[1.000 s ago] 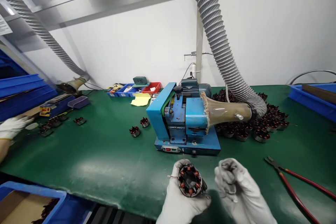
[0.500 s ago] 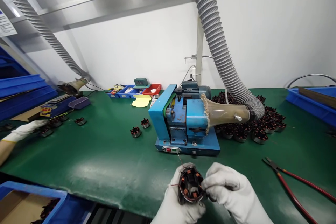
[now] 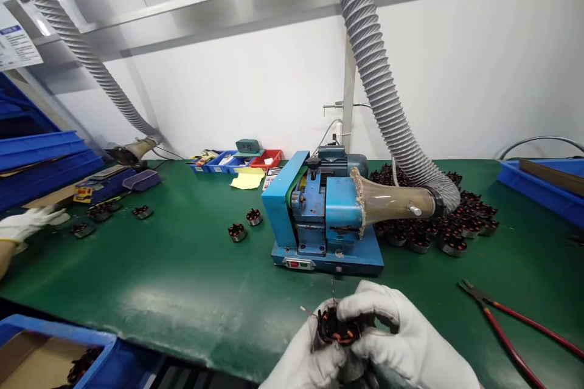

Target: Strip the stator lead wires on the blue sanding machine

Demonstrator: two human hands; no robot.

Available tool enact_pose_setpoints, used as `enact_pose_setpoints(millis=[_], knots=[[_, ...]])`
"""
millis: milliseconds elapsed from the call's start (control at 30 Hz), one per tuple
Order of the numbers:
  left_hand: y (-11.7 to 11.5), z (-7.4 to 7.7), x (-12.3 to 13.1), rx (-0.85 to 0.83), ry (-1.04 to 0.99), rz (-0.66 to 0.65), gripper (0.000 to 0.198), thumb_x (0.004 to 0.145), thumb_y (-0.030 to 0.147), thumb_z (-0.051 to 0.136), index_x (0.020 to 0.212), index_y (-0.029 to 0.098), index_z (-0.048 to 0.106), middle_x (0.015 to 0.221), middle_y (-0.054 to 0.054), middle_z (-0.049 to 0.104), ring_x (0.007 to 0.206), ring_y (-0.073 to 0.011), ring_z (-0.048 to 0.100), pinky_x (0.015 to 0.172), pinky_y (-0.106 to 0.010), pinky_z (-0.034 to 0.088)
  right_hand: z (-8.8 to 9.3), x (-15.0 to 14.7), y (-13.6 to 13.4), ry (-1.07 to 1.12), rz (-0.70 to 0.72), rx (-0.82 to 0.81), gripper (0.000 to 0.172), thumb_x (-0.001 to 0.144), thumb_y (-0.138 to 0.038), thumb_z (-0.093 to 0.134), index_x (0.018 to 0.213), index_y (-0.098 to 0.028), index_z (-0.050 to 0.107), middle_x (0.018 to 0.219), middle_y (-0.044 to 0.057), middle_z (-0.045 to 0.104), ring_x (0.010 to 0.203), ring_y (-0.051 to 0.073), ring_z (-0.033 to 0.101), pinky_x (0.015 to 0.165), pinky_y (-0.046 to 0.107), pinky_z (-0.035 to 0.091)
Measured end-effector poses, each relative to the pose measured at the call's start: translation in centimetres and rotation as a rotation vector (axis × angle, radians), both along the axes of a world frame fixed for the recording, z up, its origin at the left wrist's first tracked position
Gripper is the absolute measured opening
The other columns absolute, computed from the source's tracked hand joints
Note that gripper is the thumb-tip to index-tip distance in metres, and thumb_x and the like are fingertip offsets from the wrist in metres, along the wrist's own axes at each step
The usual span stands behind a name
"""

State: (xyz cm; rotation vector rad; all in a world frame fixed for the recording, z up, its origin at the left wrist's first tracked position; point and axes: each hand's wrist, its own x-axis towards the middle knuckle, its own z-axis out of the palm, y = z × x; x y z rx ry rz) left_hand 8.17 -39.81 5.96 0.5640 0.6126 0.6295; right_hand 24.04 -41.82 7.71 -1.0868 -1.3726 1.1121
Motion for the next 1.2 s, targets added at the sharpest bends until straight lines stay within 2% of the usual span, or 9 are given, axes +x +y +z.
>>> enact_pose_setpoints(millis=[67, 200, 333, 433, 567, 700, 800, 1000, 1200], knots=[[0.3, 0.4, 0.5, -0.126, 0.007, -0.005, 0.034, 0.056, 0.034, 0.079, 0.082, 0.016, 0.067, 0.073, -0.004, 0.067, 0.068, -0.0178, 0.065, 0.074, -0.032, 0.049, 0.1, -0.3, 0.1, 0.025, -0.014, 0.002, 0.003, 0.06, -0.02, 0.072, 0.06, -0.023, 0.072, 0.058, -0.002, 0.056, 0.056, 0.015, 0.052, 0.055, 0.024, 0.041], [0.8, -0.4, 1.5, -0.21, 0.043, 0.027, 0.023, 0.065, 0.037, 0.073, 0.068, 0.016, 0.064, 0.069, -0.002, 0.065, 0.069, -0.0131, 0.064, 0.078, -0.026, 0.047, -0.7, -1.4, -0.1, 0.334, -0.112, -0.195, 0.03, 0.062, -0.036, 0.074, 0.047, -0.017, 0.055, 0.048, -0.005, 0.043, 0.044, 0.008, 0.037, 0.042, 0.02, 0.03], [0.2, -1.4, 1.4, 0.163, 0.204, 0.033, 0.036, 0.056, 0.044, 0.076, 0.075, 0.018, 0.062, 0.067, -0.004, 0.064, 0.072, -0.0224, 0.065, 0.072, -0.035, 0.05, -2.2, -1.7, -0.7, 0.824, -0.137, -0.323, 0.039, 0.067, -0.05, 0.068, 0.053, -0.02, 0.049, 0.047, -0.009, 0.034, 0.035, 0.004, 0.023, 0.033, 0.017, 0.021], [-0.4, -1.0, 0.6, 0.319, 0.271, 0.071, 0.057, 0.04, 0.025, 0.085, 0.091, 0.022, 0.06, 0.078, -0.002, 0.066, 0.073, -0.0209, 0.063, 0.071, -0.031, 0.05, -2.5, -1.1, -0.9, 1.016, -0.178, -0.28, 0.037, 0.07, -0.051, 0.066, 0.054, -0.02, 0.051, 0.047, -0.009, 0.037, 0.032, 0.004, 0.029, 0.032, 0.016, 0.029], [-0.8, 0.0, 0.5, 0.452, 0.349, 0.136, 0.059, 0.045, 0.013, 0.078, 0.099, 0.022, 0.056, 0.099, -0.004, 0.062, 0.089, -0.0211, 0.06, 0.076, -0.027, 0.049, -2.0, -0.9, -0.7, 0.708, -0.203, -0.177, 0.034, 0.056, -0.045, 0.079, 0.08, -0.022, 0.07, 0.077, 0.005, 0.068, 0.067, 0.018, 0.062, 0.06, 0.027, 0.051], [-1.1, -0.5, 1.1, 0.727, 0.518, 0.228, 0.059, 0.048, 0.011, 0.074, 0.102, 0.024, 0.054, 0.111, -0.005, 0.055, 0.106, -0.0263, 0.054, 0.087, -0.033, 0.048, -2.0, -1.6, -0.2, 0.486, -0.361, -0.066, 0.011, 0.062, -0.032, 0.077, 0.064, -0.021, 0.073, 0.067, 0.003, 0.069, 0.065, 0.018, 0.062, 0.063, 0.025, 0.05], [-1.3, -1.2, 1.0, 0.76, 0.537, 0.226, 0.063, 0.047, 0.012, 0.076, 0.105, 0.025, 0.053, 0.115, -0.006, 0.053, 0.109, -0.0281, 0.052, 0.087, -0.034, 0.048, -2.2, -2.0, 0.1, 0.666, -0.458, -0.163, 0.014, 0.058, -0.029, 0.08, 0.061, -0.018, 0.072, 0.057, 0.001, 0.066, 0.051, 0.011, 0.056, 0.051, 0.02, 0.047], [-1.3, -1.4, 0.6, 0.894, 0.507, 0.153, 0.059, 0.05, 0.009, 0.073, 0.104, 0.026, 0.054, 0.102, -0.003, 0.055, 0.094, -0.0223, 0.057, 0.083, -0.033, 0.049, -2.0, -0.3, 0.6, 1.112, -0.347, -0.352, 0.021, 0.053, -0.025, 0.084, 0.062, -0.014, 0.069, 0.05, -0.005, 0.056, 0.038, 0.0, 0.04, 0.034, 0.008, 0.031], [-0.3, -2.7, 1.7, 1.246, 0.545, 0.256, 0.077, 0.057, 0.001, 0.058, 0.123, 0.035, 0.038, 0.112, -0.003, 0.044, 0.108, -0.022, 0.049, 0.092, -0.035, 0.042, -2.5, -0.6, 0.7, 0.618, -0.213, -0.252, 0.021, 0.062, -0.032, 0.078, 0.076, -0.017, 0.074, 0.076, 0.004, 0.07, 0.07, 0.015, 0.062, 0.066, 0.023, 0.049]])
